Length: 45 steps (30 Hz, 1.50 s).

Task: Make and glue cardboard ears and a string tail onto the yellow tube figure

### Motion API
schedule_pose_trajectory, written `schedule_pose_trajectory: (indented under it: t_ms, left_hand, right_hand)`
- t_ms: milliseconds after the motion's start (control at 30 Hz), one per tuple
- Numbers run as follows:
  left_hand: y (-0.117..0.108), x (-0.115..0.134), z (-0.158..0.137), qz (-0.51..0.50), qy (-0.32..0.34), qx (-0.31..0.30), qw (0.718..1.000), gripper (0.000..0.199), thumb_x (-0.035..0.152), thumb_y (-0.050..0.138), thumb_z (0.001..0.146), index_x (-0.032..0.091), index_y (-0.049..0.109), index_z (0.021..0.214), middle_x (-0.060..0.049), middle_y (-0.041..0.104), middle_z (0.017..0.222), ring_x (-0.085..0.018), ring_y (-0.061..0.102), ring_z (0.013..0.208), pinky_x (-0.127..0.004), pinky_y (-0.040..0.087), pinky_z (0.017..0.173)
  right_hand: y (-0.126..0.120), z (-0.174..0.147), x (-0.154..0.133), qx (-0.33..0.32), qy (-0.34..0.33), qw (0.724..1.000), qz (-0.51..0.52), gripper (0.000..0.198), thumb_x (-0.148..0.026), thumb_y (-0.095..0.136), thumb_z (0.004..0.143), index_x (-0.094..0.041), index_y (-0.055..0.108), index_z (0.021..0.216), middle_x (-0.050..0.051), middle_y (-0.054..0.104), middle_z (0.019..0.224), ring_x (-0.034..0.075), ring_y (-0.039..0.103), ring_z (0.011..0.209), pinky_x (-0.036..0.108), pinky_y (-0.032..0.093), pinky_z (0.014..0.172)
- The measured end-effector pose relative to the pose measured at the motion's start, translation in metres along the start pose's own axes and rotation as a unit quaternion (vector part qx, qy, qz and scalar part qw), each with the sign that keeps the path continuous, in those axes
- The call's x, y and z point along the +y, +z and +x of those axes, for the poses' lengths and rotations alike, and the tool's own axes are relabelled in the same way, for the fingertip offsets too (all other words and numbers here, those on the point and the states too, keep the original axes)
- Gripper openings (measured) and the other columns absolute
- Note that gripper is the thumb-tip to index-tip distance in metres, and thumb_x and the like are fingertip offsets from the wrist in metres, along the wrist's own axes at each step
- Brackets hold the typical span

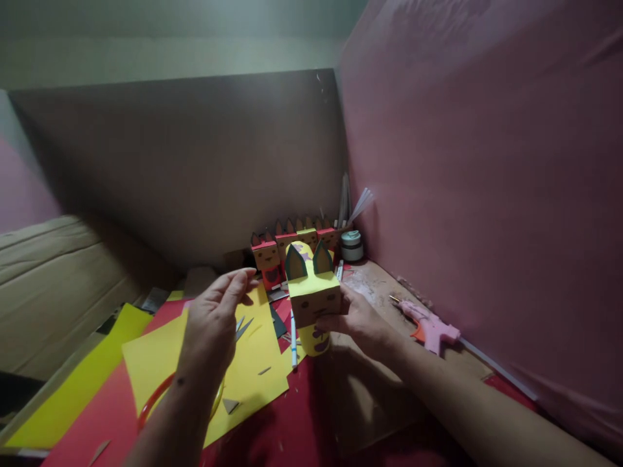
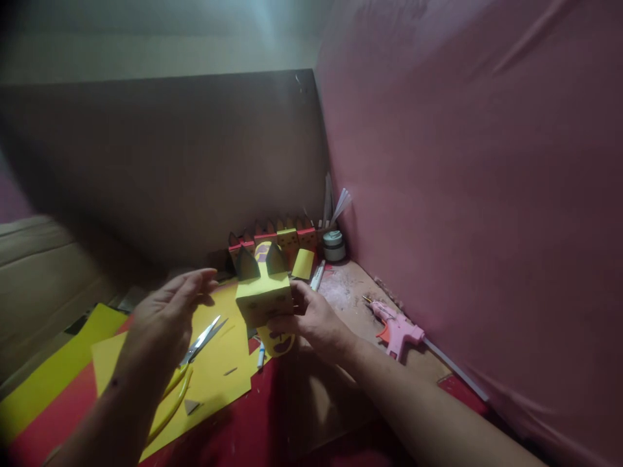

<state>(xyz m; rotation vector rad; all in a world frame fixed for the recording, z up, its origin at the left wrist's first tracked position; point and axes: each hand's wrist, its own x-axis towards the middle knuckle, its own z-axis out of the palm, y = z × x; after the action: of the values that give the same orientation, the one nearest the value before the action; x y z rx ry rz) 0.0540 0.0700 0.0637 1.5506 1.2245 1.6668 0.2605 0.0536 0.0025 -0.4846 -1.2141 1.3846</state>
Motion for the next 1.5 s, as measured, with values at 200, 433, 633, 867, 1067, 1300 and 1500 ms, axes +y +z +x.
schedule_pose_trajectory:
  t_ms: [200, 433, 633, 867, 1067, 1300, 1500]
  left_hand:
    - [0.011, -0.031, -0.013, -0.034, -0.086, -0.127, 0.988, 0.042, 0.051, 0.064, 0.079, 0.015, 0.066, 0.1, -0.004, 0.068, 0.083, -0.014, 0.056, 0.072, -0.025, 0.045, 0.062]
    - [0.017, -0.034, -0.026, -0.045, -0.105, -0.281, 0.953, 0.041, 0.041, 0.064, 0.082, 0.022, 0.061, 0.119, -0.006, 0.066, 0.118, -0.021, 0.06, 0.102, -0.03, 0.047, 0.087]
    - [0.022, -0.029, -0.029, -0.065, -0.104, -0.335, 0.934, 0.045, 0.032, 0.064, 0.079, 0.022, 0.057, 0.122, -0.006, 0.063, 0.123, -0.023, 0.059, 0.106, -0.033, 0.047, 0.091]
    - [0.033, -0.021, -0.041, -0.03, -0.11, -0.331, 0.937, 0.044, 0.019, 0.075, 0.064, 0.019, 0.061, 0.106, -0.003, 0.066, 0.097, -0.019, 0.058, 0.087, -0.03, 0.047, 0.076]
    - [0.03, -0.017, -0.042, -0.048, -0.114, -0.333, 0.935, 0.041, 0.024, 0.075, 0.067, 0.02, 0.061, 0.105, -0.004, 0.066, 0.1, -0.021, 0.06, 0.092, -0.031, 0.049, 0.078]
    - [0.028, -0.022, -0.04, -0.06, -0.124, -0.34, 0.93, 0.039, 0.027, 0.077, 0.069, 0.019, 0.063, 0.104, -0.006, 0.069, 0.095, -0.022, 0.062, 0.091, -0.031, 0.05, 0.076]
    - [0.029, -0.02, -0.042, -0.058, -0.129, -0.337, 0.931, 0.032, 0.033, 0.075, 0.072, 0.019, 0.063, 0.098, -0.003, 0.068, 0.083, -0.017, 0.061, 0.074, -0.027, 0.048, 0.063]
  right_hand:
    - [-0.002, 0.002, 0.002, 0.013, -0.003, 1.0, 0.018, 0.044, -0.01, 0.081, 0.061, -0.02, 0.065, 0.1, 0.001, 0.073, 0.097, 0.017, 0.066, 0.089, 0.031, 0.051, 0.081]
    - [-0.003, 0.003, 0.002, 0.006, -0.009, 1.0, 0.024, 0.041, -0.011, 0.078, 0.064, -0.021, 0.065, 0.101, 0.0, 0.072, 0.092, 0.017, 0.066, 0.084, 0.032, 0.051, 0.078]
    - [-0.005, 0.003, 0.006, -0.003, -0.021, 0.999, 0.027, 0.039, -0.014, 0.076, 0.067, -0.022, 0.066, 0.104, 0.001, 0.071, 0.092, 0.018, 0.064, 0.085, 0.032, 0.049, 0.08]
    - [-0.006, 0.003, 0.011, -0.009, -0.028, 0.999, 0.035, 0.035, -0.022, 0.075, 0.07, -0.022, 0.065, 0.103, 0.001, 0.07, 0.092, 0.019, 0.064, 0.082, 0.035, 0.05, 0.079]
    - [-0.003, -0.001, 0.002, -0.017, -0.02, 0.999, 0.023, 0.036, -0.036, 0.074, 0.074, -0.022, 0.066, 0.106, 0.005, 0.07, 0.1, 0.023, 0.064, 0.091, 0.038, 0.049, 0.081]
    - [-0.002, -0.002, -0.001, -0.002, -0.039, 0.999, 0.003, 0.033, -0.034, 0.073, 0.075, -0.022, 0.067, 0.105, 0.006, 0.07, 0.105, 0.025, 0.062, 0.102, 0.04, 0.046, 0.089]
    - [-0.005, -0.001, 0.004, 0.009, -0.045, 0.999, -0.015, 0.036, -0.033, 0.076, 0.073, -0.021, 0.066, 0.105, 0.007, 0.069, 0.105, 0.025, 0.061, 0.103, 0.041, 0.046, 0.09]
